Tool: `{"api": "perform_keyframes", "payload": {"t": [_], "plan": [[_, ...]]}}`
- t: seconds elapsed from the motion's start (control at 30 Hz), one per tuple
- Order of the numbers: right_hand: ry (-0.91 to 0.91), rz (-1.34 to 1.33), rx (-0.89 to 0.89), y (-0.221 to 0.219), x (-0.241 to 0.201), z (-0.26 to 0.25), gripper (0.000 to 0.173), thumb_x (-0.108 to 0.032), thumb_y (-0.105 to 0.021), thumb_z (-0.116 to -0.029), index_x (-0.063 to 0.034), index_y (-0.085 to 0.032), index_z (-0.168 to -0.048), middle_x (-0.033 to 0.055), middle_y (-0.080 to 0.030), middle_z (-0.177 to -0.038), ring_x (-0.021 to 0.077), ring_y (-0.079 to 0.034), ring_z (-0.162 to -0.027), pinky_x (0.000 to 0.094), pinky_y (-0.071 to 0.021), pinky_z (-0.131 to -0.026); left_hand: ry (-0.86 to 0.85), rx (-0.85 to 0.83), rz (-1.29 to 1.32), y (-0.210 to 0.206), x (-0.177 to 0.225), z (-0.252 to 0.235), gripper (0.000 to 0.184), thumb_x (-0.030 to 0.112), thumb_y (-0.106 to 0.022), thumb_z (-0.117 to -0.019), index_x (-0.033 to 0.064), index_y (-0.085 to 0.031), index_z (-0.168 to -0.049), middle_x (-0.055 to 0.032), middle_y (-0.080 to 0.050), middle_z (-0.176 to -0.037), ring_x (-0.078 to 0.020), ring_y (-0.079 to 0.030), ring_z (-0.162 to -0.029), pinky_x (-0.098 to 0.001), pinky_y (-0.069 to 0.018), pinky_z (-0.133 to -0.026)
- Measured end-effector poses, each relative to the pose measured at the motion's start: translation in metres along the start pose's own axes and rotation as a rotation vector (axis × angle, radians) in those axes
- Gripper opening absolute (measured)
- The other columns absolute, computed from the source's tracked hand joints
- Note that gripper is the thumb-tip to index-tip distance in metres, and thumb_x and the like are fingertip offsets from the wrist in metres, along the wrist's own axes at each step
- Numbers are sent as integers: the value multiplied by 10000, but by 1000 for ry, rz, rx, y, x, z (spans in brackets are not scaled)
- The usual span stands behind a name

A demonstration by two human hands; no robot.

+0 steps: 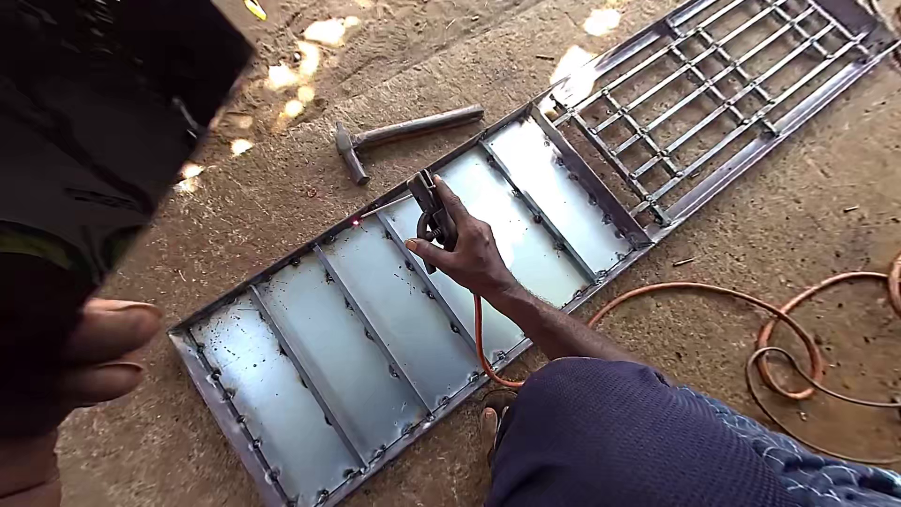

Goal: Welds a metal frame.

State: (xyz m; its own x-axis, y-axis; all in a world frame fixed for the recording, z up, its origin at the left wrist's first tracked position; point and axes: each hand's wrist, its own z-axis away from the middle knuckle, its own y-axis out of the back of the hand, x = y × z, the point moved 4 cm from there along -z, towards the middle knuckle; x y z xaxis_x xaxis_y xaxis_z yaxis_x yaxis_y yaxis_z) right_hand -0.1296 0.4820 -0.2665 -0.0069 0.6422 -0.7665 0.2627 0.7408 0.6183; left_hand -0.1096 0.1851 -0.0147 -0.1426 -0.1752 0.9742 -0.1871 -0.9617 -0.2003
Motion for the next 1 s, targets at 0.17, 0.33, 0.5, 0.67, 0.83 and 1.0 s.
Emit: {"api": "perform_keyframes", "payload": {"t": [0.17, 0.33, 0.5, 0.67, 0.83, 1.0], "plan": [[39, 8, -18, -7, -2, -2, 957, -589, -737, -870, -157, -329, -1620, 78, -725, -1076, 164, -686, -832, 441, -599, -753, 6, -79, -208, -3, -10, 0, 199, 64, -407, -1059, -54, -565, -1087, -170, -714, -971, -280, -736, -900, -378, -610, -890], [84, -31, -2, -3, -12, 7, 914, -570, -718, -877, -75, -395, -1574, 131, -719, -1049, 229, -697, -875, 473, -577, -787, -8, -132, -361, -4, -23, 2, 243, 31, -460, -1037, -104, -546, -1220, -177, -706, -1030, -292, -730, -880, -428, -634, -829], [20, -123, -14, 12, -34, 25, 831, -339, -788, -863, -63, -415, -1553, 158, -700, -1043, 240, -681, -895, 446, -563, -794, -41, -134, -368, -19, -21, 4, 394, -52, -498, -990, -38, -424, -1376, -191, -704, -1114, -344, -747, -808, -445, -670, -705], [111, -87, 41, 0, -16, 15, 846, -421, -771, -861, -33, -436, -1534, 154, -712, -1025, 246, -694, -883, 462, -570, -793, -60, -128, -411, -17, -21, 5, 382, -46, -505, -990, -44, -431, -1365, -164, -722, -1078, -311, -752, -802, -417, -668, -696], [87, -84, 27, 0, -21, 14, 882, -473, -767, -868, -51, -412, -1556, 173, -714, -1105, 268, -702, -961, 495, -567, -845, -61, -128, -401, -16, -20, 5, 390, -41, -501, -992, -34, -421, -1373, -150, -730, -1049, -303, -752, -796, -410, -667, -698], [71, -64, 25, -7, -14, 12, 902, -542, -740, -866, -78, -413, -1566, 164, -717, -1046, 271, -700, -891, 502, -568, -792, -69, -110, -422, -13, -20, 7, 409, -29, -521, -992, -25, -431, -1390, -139, -736, -986, -298, -754, -791, -408, -667, -704]]}}
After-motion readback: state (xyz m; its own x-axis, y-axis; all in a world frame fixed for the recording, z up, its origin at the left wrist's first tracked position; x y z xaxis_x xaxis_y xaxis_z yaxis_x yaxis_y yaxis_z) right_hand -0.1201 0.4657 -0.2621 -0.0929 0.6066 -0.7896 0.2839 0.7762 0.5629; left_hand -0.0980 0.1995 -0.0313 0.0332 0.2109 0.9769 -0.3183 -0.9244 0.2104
